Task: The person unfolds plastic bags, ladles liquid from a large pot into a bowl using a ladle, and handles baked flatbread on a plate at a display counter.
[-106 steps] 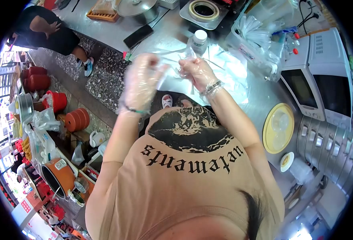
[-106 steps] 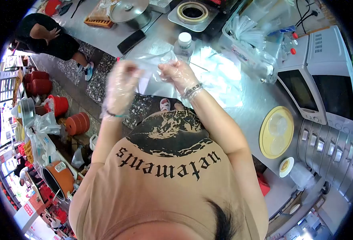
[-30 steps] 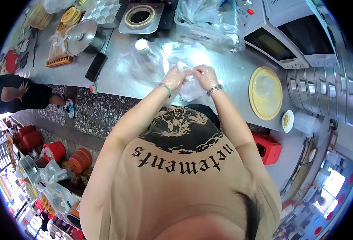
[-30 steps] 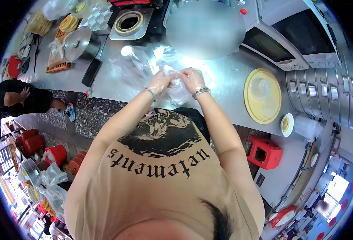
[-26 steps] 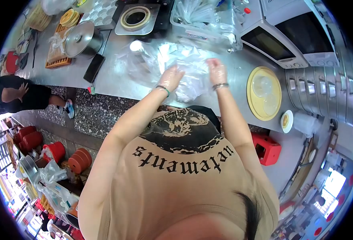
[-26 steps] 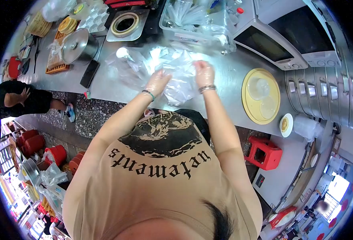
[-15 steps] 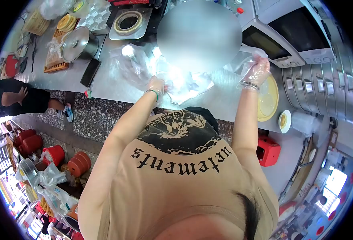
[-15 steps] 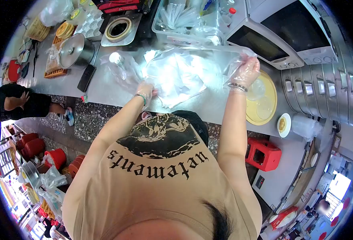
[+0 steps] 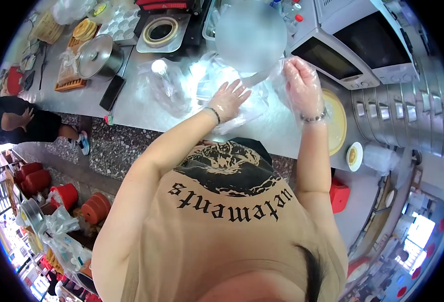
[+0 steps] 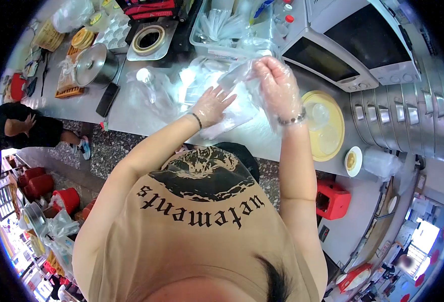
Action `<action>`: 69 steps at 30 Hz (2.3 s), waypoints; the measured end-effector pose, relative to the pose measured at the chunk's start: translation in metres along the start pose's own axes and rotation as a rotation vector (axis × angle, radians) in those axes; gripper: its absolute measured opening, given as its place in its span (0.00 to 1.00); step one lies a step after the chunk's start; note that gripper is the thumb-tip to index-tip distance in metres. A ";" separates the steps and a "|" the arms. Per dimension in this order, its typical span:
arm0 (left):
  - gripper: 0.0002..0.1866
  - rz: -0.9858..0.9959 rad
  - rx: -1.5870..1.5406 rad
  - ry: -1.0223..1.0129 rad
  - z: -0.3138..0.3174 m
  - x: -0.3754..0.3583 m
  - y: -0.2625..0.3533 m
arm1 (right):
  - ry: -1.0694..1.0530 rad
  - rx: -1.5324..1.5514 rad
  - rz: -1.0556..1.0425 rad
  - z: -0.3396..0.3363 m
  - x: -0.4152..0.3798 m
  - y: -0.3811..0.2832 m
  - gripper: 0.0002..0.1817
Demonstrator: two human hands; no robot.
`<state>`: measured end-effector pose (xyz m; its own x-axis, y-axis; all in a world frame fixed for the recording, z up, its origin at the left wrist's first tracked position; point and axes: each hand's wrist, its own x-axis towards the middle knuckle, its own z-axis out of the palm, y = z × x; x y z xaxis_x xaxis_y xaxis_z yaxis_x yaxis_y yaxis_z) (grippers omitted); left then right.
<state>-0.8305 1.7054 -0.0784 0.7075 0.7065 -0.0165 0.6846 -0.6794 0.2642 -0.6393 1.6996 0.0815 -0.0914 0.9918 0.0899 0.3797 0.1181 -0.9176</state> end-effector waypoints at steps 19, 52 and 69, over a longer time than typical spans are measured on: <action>0.37 0.104 -1.275 -0.176 -0.058 0.021 0.006 | 0.416 0.394 0.259 -0.040 -0.026 0.049 0.11; 0.10 -0.195 -1.150 0.453 -0.067 -0.015 0.021 | -0.109 0.388 0.249 0.055 -0.026 0.025 0.10; 0.33 -0.332 -0.413 0.670 -0.036 -0.081 -0.015 | 0.186 0.841 0.353 0.028 -0.031 0.040 0.07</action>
<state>-0.9045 1.6650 -0.0465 0.1392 0.9129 0.3837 0.6272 -0.3811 0.6792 -0.6471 1.6722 0.0310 0.0787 0.9640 -0.2538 -0.4412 -0.1946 -0.8760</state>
